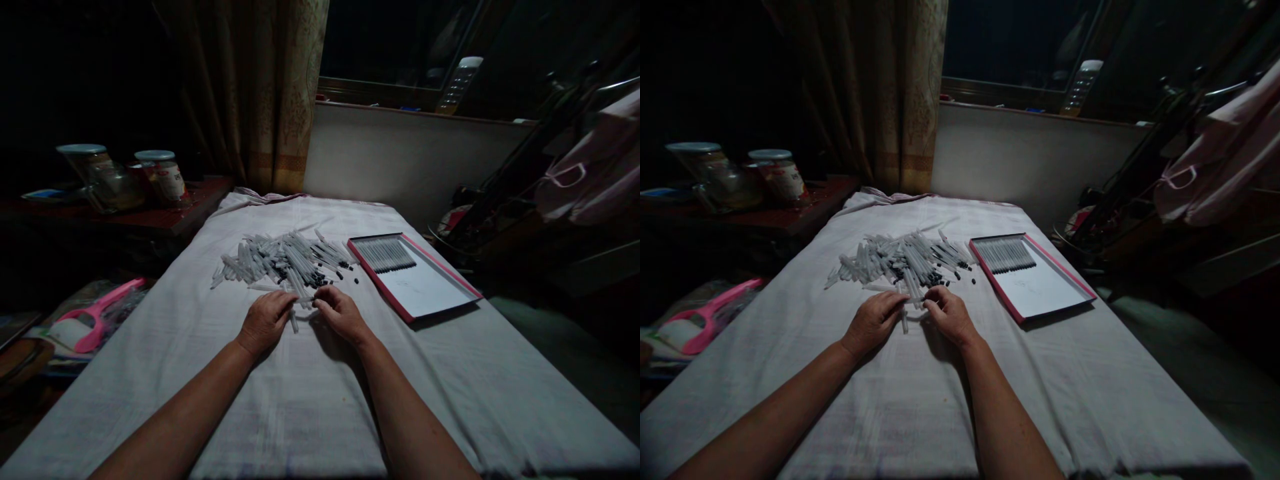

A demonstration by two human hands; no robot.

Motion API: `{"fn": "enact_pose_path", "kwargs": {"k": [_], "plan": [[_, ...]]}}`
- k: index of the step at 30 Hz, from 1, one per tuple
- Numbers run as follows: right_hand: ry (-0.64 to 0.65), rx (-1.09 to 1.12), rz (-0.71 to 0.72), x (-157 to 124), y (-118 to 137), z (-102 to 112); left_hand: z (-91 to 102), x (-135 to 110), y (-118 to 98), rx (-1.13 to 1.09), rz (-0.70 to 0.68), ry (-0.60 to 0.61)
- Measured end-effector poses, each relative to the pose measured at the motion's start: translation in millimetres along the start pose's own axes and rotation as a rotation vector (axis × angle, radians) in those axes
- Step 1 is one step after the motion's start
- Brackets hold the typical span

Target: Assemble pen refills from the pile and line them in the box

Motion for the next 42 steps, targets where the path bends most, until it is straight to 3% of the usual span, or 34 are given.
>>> {"fn": "enact_pose_path", "kwargs": {"k": [5, 9, 23, 29, 42], "plan": [[0.029, -0.013, -0.051, 0.0, -4.1, 0.3, -0.3, -0.7, 0.9, 0.008, -0.011, -0.005], [0.030, -0.023, 0.013, -0.2, -2.4, 1.4, -0.1, -0.5, 1.2, 0.000, -0.014, -0.008], [0.062, -0.090, -0.011, -1.3, -1.0, 2.2, -0.7, -0.5, 1.0, 0.007, -0.024, -0.012], [0.037, -0.140, 0.051, -1.2, 2.7, 2.9, -0.7, -0.3, 1.9, -0.002, -0.018, 0.007], [0.057, 0.029, -0.024, -1.5, 3.3, -7.0, -0.4, 1.1, -1.9, -0.052, -0.084, 0.015]]}}
Point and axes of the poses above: each hand's wrist, its own x-axis towards the middle knuckle, its own z-axis out of the back of the hand, y = z × x, the point moved 1 cm from there along x, towards the middle knuckle, and after that the axes turned 3 degrees about -x, right-handed, at the moved point
